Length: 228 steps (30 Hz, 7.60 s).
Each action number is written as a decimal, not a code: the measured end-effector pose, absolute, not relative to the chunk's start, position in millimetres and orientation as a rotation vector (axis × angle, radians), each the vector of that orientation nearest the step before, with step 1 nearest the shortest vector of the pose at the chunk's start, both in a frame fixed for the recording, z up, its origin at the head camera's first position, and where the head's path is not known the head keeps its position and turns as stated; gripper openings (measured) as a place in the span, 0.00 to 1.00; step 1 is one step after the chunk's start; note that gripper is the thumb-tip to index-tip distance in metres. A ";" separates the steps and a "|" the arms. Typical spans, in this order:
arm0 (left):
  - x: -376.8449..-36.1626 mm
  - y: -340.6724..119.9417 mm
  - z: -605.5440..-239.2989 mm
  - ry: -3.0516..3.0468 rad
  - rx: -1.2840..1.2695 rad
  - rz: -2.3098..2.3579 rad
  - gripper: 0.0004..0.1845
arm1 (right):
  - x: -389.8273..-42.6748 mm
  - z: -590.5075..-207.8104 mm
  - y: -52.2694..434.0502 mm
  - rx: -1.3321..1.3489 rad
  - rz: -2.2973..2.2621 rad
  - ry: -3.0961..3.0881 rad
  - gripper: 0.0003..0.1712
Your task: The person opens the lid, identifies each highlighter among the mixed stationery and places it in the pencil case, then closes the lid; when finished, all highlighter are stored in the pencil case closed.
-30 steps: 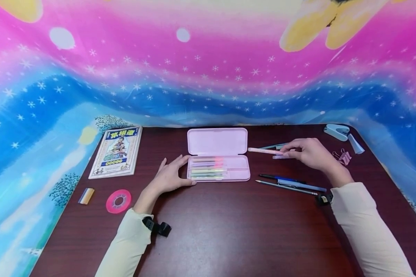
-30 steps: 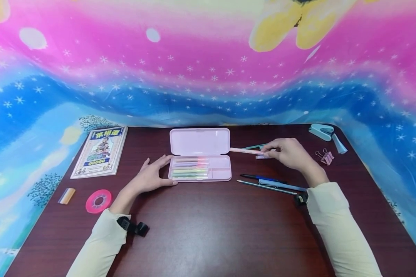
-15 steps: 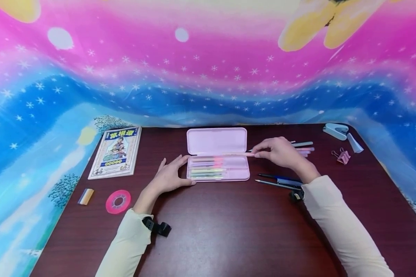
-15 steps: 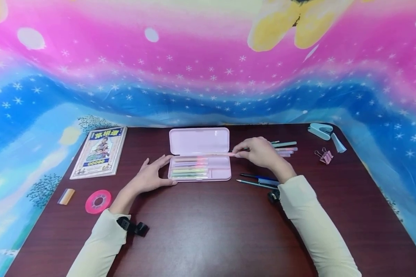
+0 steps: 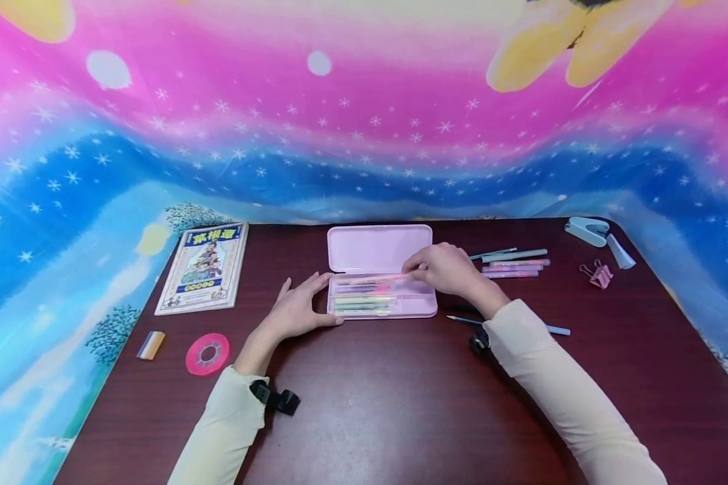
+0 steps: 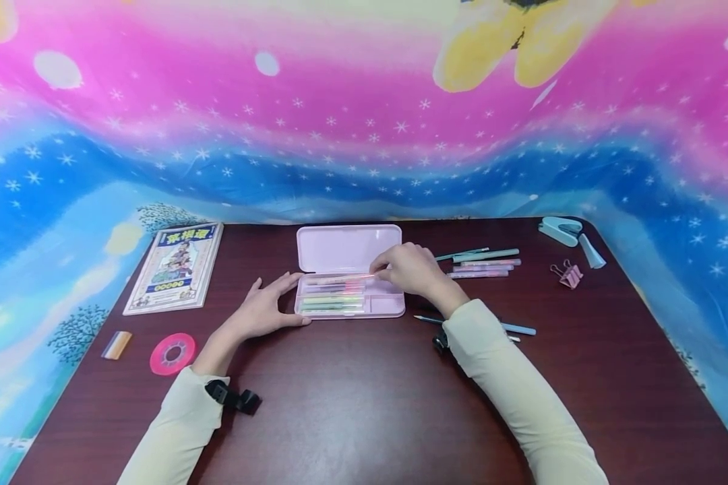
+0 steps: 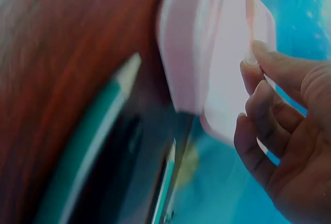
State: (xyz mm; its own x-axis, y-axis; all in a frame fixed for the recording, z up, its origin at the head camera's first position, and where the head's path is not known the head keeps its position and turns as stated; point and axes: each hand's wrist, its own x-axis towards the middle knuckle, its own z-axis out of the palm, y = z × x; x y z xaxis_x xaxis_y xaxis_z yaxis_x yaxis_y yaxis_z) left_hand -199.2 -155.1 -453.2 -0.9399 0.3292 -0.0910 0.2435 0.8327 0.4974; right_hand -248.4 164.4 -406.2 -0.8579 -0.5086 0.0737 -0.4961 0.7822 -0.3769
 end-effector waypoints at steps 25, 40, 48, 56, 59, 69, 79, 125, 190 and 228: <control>-199.0 -155.4 -454.9 2.855 0.468 0.740 0.52 | -244.0 -418.7 116.2 -0.727 -0.438 2.980 0.08; -198.7 -155.0 -453.3 2.854 0.458 0.740 0.52 | -247.9 -403.7 157.7 -0.630 -0.572 3.008 0.10; -199.0 -154.3 -452.4 2.852 0.455 0.738 0.52 | -254.7 -381.1 228.0 -0.436 -0.657 3.022 0.13; -197.6 -154.6 -453.1 2.851 0.451 0.733 0.52 | -243.4 -379.2 305.1 -0.204 -0.780 3.001 0.14; -196.1 -155.1 -454.0 2.843 0.451 0.730 0.53 | -237.1 -388.6 325.8 -0.131 -0.798 2.979 0.16; -197.3 -155.3 -453.9 2.852 0.458 0.744 0.53 | -235.8 -405.4 362.0 -0.045 -0.638 2.948 0.16; -198.2 -154.0 -454.0 2.851 0.445 0.730 0.53 | -235.0 -415.2 369.6 -0.006 -0.558 2.921 0.12; -196.5 -153.7 -453.3 2.829 0.432 0.751 0.52 | -219.4 -385.6 327.8 -0.356 -0.691 3.079 0.08; -197.8 -157.0 -452.6 2.849 0.435 0.770 0.53 | -256.7 -388.5 227.0 -0.438 -0.699 2.928 0.14; -196.3 -153.3 -453.1 2.839 0.424 0.765 0.53 | -242.6 -423.3 387.2 -0.058 -0.612 2.940 0.15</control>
State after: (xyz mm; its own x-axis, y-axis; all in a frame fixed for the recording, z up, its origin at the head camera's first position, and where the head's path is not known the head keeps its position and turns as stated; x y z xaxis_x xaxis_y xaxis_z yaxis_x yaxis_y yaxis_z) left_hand -196.3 -153.3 -453.1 -0.9451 0.3144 -0.0897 0.2267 0.8278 0.5131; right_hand -242.6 387.2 -423.3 -0.9898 -0.0654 -0.1268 -0.0094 0.9167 -0.3994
